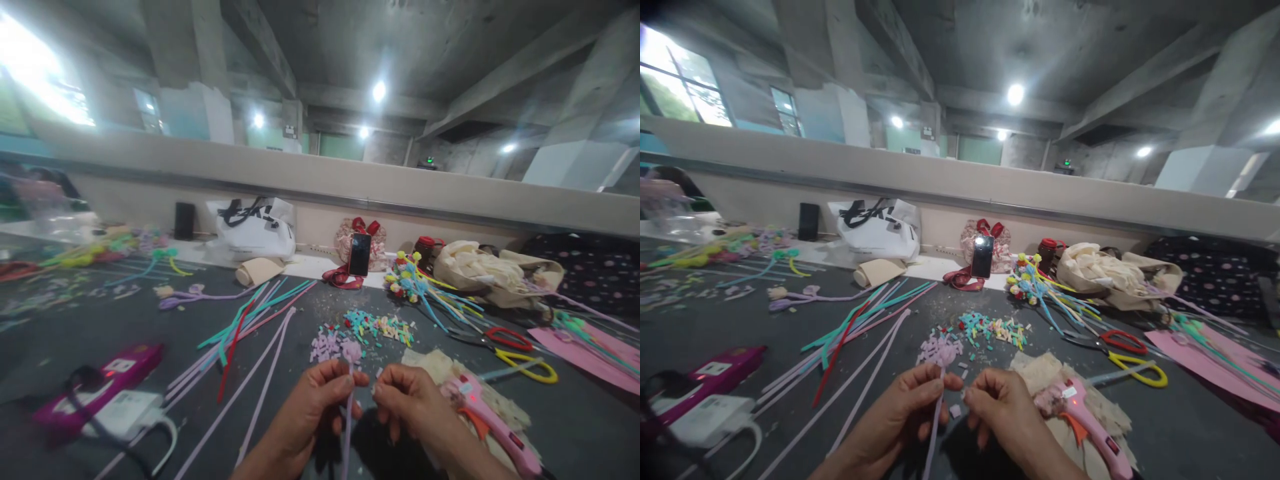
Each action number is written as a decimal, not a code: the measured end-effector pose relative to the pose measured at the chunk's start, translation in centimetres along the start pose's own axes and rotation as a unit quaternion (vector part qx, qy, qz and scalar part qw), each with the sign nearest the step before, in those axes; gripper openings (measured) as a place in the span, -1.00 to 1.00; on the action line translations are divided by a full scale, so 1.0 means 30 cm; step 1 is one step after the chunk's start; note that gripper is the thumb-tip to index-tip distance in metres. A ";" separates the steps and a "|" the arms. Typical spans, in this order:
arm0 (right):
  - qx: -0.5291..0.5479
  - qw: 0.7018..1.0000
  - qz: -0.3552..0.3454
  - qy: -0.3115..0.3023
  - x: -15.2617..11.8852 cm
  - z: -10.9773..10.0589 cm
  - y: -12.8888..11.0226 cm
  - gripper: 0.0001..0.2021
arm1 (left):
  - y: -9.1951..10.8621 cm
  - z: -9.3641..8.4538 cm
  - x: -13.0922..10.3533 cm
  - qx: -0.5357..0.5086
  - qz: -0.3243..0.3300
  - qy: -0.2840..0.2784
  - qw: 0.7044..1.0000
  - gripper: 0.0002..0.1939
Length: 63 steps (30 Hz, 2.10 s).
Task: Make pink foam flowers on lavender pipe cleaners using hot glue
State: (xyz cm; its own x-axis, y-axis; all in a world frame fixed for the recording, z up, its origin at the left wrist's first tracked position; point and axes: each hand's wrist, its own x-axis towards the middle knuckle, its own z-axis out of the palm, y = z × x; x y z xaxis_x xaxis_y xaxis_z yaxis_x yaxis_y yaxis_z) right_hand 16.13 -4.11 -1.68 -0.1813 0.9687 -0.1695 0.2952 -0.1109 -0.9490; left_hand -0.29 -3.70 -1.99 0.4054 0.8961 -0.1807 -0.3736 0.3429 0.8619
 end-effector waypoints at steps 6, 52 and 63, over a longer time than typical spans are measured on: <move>-0.017 1.000 0.007 0.000 0.052 0.041 0.002 -0.69 | -0.019 -0.011 0.011 0.044 0.030 -0.006 0.999 -0.82; -0.320 0.859 -0.394 0.066 -0.003 0.043 -0.064 -0.74 | 0.016 -0.029 0.003 -0.161 -0.025 -0.016 0.986 -0.88; -0.137 0.964 -0.227 0.022 -0.067 -0.012 -0.058 -0.67 | 0.023 -0.045 -0.020 -0.139 -0.002 -0.037 0.990 -0.91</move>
State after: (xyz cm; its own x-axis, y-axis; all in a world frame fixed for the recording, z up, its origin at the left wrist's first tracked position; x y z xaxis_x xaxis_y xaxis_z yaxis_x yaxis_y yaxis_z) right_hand 16.31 -5.79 0.39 -0.3118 0.9129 0.2636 0.4334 0.3835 -0.8156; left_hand -1.90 -3.62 -1.92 0.4637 0.8751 -0.1388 -0.5825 0.4191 0.6965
